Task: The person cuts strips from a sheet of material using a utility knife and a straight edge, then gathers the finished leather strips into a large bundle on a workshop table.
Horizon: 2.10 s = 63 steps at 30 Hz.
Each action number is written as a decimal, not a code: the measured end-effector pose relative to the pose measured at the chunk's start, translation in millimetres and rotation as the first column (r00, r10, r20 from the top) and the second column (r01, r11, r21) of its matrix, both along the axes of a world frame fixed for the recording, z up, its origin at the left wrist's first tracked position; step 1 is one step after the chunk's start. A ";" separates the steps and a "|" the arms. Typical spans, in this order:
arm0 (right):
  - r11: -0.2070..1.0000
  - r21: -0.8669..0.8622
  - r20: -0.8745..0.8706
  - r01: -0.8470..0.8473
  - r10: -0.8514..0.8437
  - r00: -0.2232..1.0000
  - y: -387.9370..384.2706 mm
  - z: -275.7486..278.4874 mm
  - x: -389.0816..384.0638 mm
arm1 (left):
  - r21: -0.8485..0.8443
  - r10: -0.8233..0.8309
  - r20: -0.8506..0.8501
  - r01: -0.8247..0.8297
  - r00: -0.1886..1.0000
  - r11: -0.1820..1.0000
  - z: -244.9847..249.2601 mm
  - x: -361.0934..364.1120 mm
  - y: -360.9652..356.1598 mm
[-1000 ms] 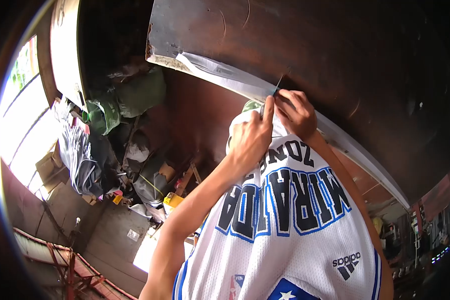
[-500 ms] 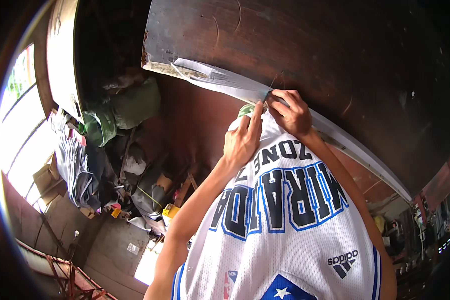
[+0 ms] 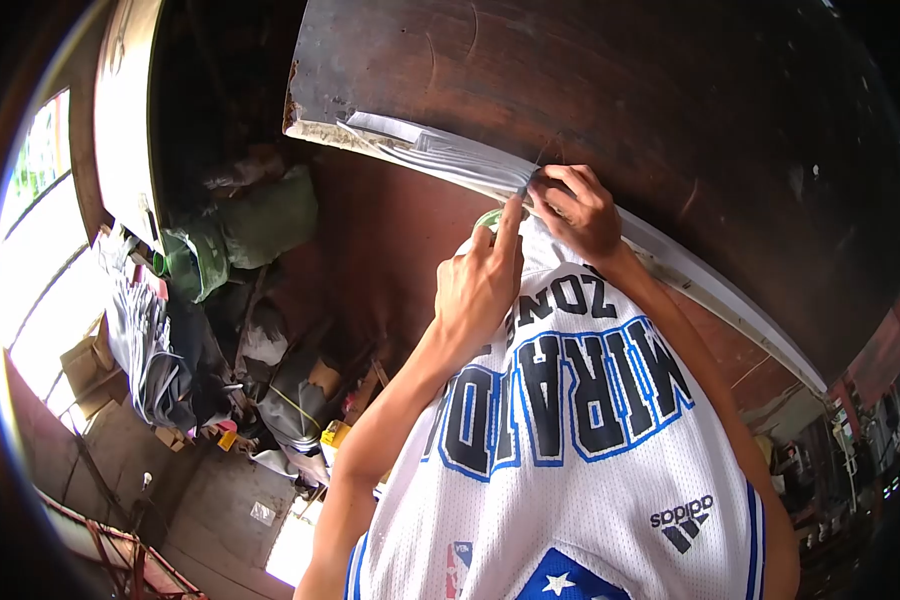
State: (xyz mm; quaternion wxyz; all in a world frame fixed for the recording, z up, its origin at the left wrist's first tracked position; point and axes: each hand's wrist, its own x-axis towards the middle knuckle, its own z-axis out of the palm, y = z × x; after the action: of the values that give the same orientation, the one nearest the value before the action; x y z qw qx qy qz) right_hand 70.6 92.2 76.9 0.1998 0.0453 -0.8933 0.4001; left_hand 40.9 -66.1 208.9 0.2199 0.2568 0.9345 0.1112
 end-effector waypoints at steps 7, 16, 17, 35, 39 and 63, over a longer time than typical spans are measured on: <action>1.000 0.025 0.014 0.004 -0.004 1.000 -1.2 1.6 0.2 | 0.100 0.044 0.006 -0.044 0.999 0.994 25.2 11.2 -20.9; 0.999 -0.036 0.032 0.018 -0.017 0.999 -1.7 4.3 0.9 | -0.012 0.026 0.052 -0.025 0.998 1.000 18.0 23.2 -39.5; 0.999 -0.041 0.034 0.029 -0.027 0.999 -2.0 5.7 0.5 | -0.013 0.018 0.042 -0.017 0.999 1.000 17.0 22.8 -39.1; 0.999 -0.026 0.022 0.045 -0.044 0.999 -1.2 4.9 -1.5 | 0.016 -0.021 0.029 0.021 0.999 1.000 7.9 17.7 -39.5; 0.999 -0.032 0.030 0.028 -0.027 0.999 -1.4 2.5 0.0 | -0.016 -0.029 0.047 0.030 0.998 0.999 7.7 17.5 -39.1; 0.997 -0.074 0.101 -0.002 0.010 0.995 -6.1 14.0 4.3 | -0.151 -0.073 0.276 0.118 0.958 0.981 30.8 4.8 -20.5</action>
State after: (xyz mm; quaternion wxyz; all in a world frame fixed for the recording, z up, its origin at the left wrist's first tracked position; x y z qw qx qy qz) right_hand 74.9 86.1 90.9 0.1546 0.0203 -0.8868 0.4351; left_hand 45.7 -86.6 239.7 0.3708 0.2649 0.8884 0.0561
